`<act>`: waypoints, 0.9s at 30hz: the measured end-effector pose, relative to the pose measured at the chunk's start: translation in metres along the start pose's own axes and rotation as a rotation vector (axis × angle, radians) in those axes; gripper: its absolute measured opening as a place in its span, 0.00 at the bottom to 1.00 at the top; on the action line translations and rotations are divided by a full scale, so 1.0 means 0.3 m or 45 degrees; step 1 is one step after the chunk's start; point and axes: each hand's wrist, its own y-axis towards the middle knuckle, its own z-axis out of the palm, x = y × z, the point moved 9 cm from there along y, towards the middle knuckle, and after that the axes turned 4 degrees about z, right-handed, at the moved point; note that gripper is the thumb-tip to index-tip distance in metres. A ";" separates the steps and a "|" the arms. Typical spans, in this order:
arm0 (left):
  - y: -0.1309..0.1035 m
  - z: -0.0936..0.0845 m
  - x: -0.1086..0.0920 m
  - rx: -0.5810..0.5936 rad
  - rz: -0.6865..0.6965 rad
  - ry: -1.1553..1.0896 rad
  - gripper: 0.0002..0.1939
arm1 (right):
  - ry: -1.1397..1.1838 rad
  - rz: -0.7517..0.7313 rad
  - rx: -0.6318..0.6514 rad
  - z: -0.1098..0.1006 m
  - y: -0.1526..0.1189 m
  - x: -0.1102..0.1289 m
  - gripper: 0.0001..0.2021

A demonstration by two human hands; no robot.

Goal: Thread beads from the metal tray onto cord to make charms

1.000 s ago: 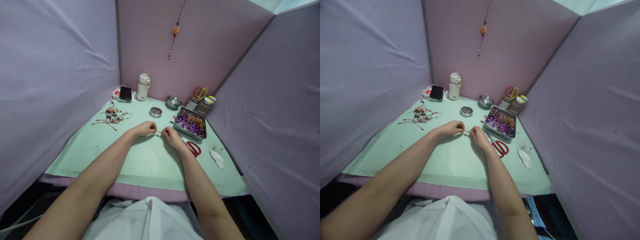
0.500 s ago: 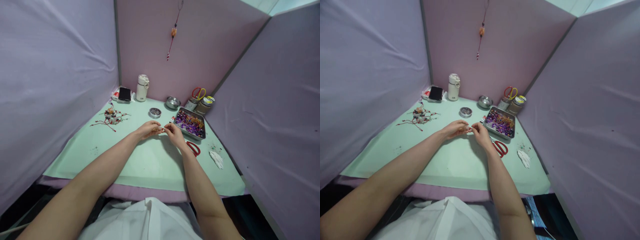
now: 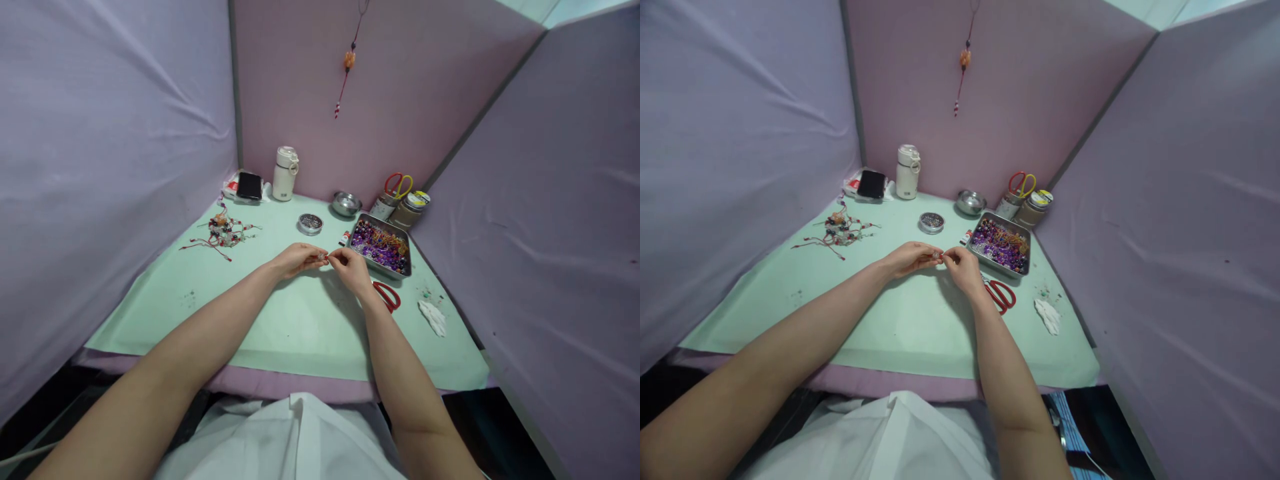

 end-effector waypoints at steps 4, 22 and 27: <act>0.001 0.004 0.002 0.043 0.002 0.062 0.06 | 0.000 -0.010 -0.010 -0.003 0.000 0.001 0.10; -0.002 0.001 -0.005 0.048 0.068 0.145 0.13 | 0.145 0.017 0.111 0.030 -0.002 -0.014 0.12; -0.011 0.000 -0.021 0.009 0.077 0.225 0.10 | 0.224 0.089 0.084 0.026 0.003 -0.030 0.10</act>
